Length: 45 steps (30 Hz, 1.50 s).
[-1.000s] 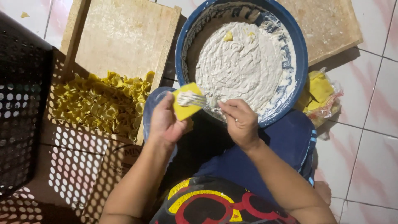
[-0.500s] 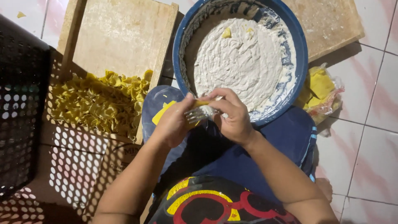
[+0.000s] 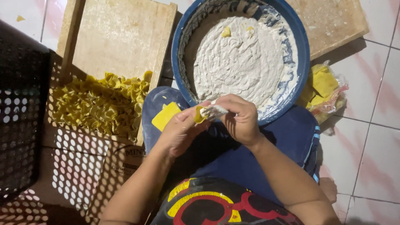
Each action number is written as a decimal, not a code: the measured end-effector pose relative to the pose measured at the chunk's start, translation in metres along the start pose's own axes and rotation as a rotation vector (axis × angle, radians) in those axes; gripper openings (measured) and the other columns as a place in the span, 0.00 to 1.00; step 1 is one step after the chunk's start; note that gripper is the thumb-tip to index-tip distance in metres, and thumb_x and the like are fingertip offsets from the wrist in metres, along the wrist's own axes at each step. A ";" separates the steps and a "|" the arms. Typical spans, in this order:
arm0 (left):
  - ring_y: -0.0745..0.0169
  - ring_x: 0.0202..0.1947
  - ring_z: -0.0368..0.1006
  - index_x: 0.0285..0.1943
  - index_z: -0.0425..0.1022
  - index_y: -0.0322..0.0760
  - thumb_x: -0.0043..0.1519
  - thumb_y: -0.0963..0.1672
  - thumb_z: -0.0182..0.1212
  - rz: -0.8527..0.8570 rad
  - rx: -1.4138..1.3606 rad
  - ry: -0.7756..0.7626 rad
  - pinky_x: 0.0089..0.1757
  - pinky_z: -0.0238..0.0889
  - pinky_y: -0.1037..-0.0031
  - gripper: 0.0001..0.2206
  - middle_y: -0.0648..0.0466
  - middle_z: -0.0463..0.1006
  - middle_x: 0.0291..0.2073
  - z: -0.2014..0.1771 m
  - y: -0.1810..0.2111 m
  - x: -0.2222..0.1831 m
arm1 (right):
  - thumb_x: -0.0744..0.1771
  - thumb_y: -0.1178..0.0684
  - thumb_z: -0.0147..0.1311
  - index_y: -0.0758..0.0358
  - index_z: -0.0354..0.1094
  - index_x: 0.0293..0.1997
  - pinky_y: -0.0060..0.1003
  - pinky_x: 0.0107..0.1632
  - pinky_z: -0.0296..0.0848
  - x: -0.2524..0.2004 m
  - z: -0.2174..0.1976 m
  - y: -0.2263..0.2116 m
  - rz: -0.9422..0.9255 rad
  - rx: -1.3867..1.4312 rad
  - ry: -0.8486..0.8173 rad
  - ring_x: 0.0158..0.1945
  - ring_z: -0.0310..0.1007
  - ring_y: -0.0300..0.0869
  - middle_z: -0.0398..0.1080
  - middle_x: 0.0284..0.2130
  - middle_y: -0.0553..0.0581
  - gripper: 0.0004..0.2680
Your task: Filling and folding wonton wrappers with a mixture using a fork while sitting on the floor.
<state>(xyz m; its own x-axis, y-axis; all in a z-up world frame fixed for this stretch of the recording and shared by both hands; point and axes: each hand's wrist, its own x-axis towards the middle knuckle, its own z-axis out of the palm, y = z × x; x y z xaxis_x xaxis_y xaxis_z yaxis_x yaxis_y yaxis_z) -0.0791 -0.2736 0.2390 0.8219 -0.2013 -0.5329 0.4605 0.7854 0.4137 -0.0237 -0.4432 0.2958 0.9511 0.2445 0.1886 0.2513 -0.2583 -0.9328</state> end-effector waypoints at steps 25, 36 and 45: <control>0.57 0.36 0.81 0.50 0.83 0.29 0.55 0.40 0.74 0.209 0.380 0.196 0.41 0.79 0.65 0.15 0.44 0.85 0.37 0.014 0.001 -0.002 | 0.67 0.60 0.62 0.66 0.78 0.39 0.29 0.35 0.71 -0.011 -0.009 0.007 0.327 0.083 -0.085 0.29 0.64 0.31 0.73 0.23 0.51 0.02; 0.28 0.52 0.77 0.55 0.79 0.28 0.60 0.33 0.62 0.870 0.986 0.181 0.53 0.71 0.50 0.14 0.32 0.81 0.50 0.052 -0.005 -0.030 | 0.62 0.59 0.71 0.63 0.79 0.35 0.31 0.24 0.72 -0.006 0.007 -0.006 -0.025 -0.248 0.031 0.22 0.73 0.42 0.73 0.24 0.55 0.04; 0.29 0.53 0.76 0.54 0.78 0.26 0.56 0.34 0.64 0.771 1.068 0.086 0.52 0.69 0.49 0.16 0.35 0.79 0.55 0.009 0.011 -0.016 | 0.64 0.60 0.66 0.61 0.81 0.37 0.38 0.30 0.75 -0.001 0.019 0.000 -0.021 -0.231 -0.152 0.27 0.78 0.49 0.78 0.28 0.58 0.03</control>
<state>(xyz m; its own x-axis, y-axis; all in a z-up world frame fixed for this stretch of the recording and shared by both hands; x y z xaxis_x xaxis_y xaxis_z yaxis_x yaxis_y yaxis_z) -0.0843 -0.2669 0.2589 0.9853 0.1551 0.0715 -0.0444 -0.1719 0.9841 -0.0278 -0.4262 0.2895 0.9119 0.3846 0.1429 0.3217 -0.4541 -0.8308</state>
